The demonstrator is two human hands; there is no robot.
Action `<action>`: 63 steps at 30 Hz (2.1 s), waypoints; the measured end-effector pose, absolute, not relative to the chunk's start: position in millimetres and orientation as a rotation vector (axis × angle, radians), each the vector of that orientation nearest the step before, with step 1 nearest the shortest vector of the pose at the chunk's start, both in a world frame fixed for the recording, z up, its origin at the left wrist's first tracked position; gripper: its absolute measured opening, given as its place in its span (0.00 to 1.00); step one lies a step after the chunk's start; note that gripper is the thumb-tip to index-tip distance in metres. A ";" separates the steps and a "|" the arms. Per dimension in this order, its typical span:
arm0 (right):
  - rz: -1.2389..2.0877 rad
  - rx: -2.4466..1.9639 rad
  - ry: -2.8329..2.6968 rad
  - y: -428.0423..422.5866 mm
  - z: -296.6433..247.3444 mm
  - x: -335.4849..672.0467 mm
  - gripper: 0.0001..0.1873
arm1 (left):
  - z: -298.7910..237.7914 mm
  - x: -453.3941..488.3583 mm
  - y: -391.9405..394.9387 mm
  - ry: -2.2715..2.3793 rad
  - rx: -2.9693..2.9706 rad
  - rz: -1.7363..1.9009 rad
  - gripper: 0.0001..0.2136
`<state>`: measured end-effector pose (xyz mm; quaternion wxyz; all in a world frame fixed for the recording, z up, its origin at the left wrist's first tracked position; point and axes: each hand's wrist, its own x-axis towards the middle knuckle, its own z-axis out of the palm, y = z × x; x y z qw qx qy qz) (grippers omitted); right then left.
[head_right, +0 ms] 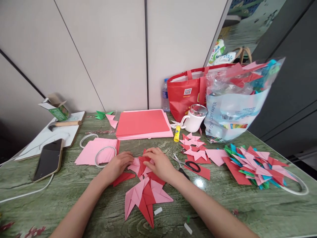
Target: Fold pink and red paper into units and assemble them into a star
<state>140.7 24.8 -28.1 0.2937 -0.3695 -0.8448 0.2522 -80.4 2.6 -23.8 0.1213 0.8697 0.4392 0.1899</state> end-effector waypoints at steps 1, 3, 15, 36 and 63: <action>0.567 -0.981 -2.292 23.2 -34.0 137.8 0.11 | -24.5 -80.0 2.7 1.283 2.538 0.561 0.10; 0.435 -1.006 -2.332 19.3 -42.1 134.1 0.13 | -24.9 -79.0 2.5 1.297 2.529 0.564 0.09; 0.431 -1.013 -2.278 15.4 -50.2 134.1 0.13 | -36.1 -78.3 11.4 1.352 2.289 0.829 0.07; 0.460 -0.795 -2.275 16.1 -54.4 134.5 0.13 | -38.8 -73.9 7.7 1.487 2.516 0.858 0.06; 0.395 -0.821 -2.293 13.8 -51.5 134.6 0.10 | -24.3 -63.6 -16.8 1.563 2.722 0.133 0.18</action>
